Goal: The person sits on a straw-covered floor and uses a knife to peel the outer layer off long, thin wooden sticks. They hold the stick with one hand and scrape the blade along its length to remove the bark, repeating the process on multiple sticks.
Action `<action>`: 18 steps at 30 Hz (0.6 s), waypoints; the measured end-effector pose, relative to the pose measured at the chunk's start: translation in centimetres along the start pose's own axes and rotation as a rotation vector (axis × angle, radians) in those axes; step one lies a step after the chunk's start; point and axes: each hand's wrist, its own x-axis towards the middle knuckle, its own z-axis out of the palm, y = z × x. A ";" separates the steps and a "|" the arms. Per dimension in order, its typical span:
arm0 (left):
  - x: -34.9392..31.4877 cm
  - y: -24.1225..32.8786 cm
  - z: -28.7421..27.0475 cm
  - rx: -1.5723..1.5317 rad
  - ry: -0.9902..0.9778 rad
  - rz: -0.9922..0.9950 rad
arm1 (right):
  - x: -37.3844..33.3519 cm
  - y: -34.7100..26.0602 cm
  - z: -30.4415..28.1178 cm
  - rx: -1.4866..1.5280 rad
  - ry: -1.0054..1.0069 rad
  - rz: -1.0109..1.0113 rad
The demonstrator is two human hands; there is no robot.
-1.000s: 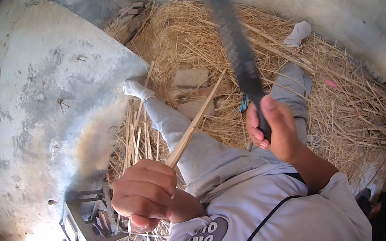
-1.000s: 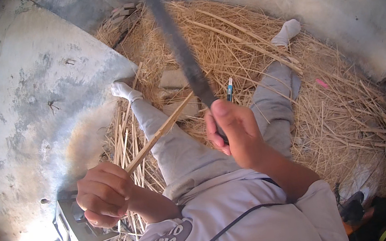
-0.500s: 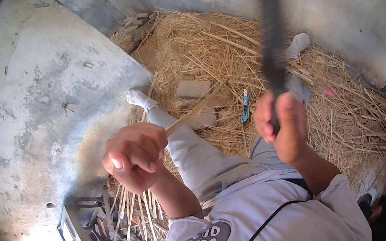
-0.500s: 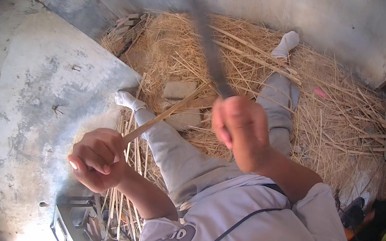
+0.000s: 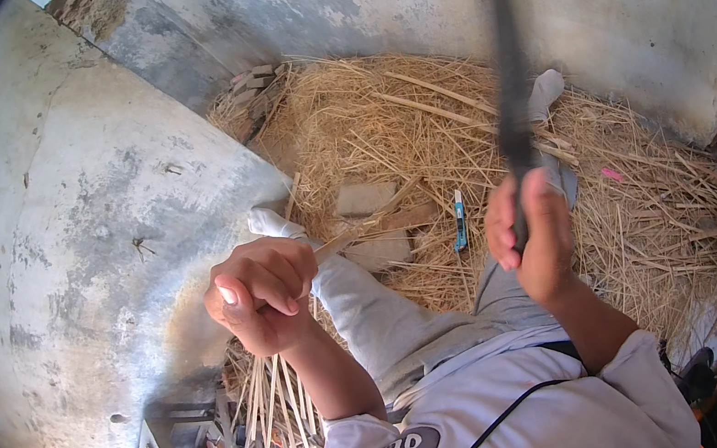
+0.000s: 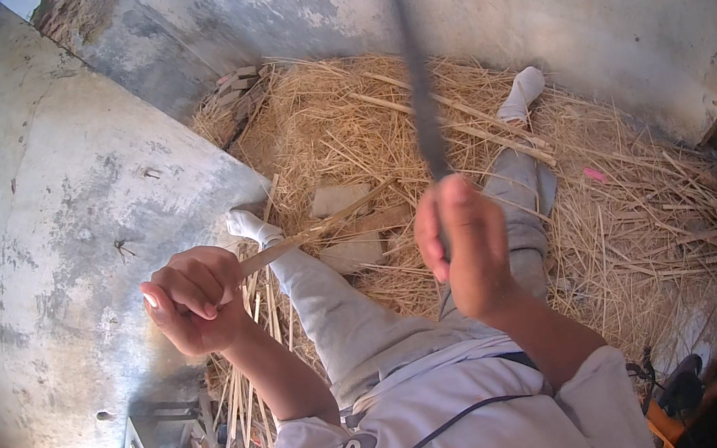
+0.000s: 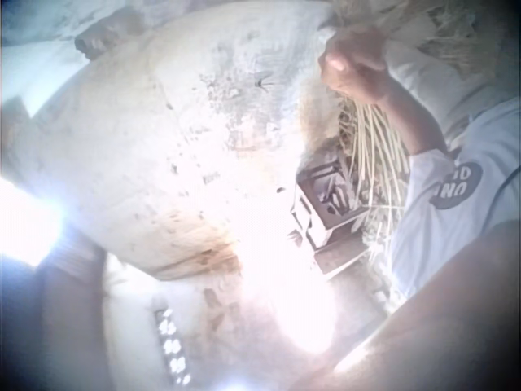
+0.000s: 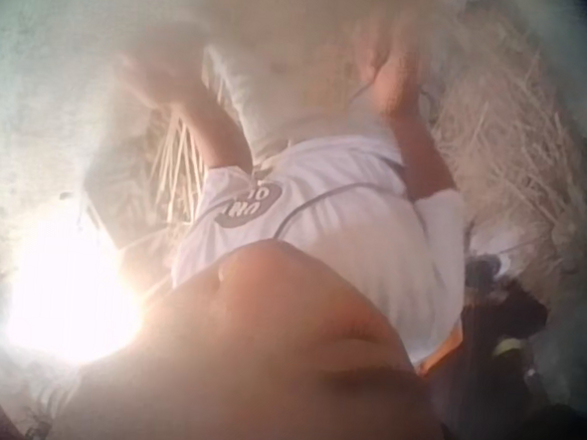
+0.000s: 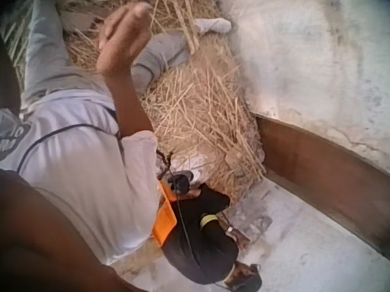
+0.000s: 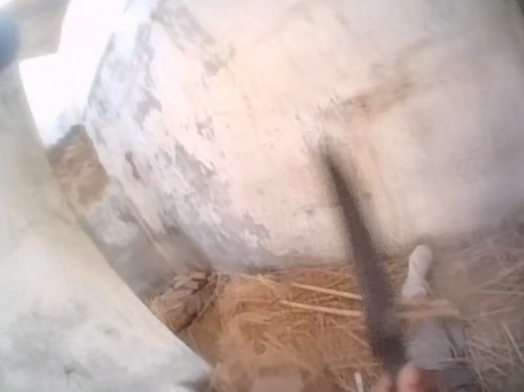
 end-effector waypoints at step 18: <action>3.1 -2.6 2.9 0.032 0.057 -0.086 | -1.9 6.7 -0.8 -0.113 -0.070 -0.078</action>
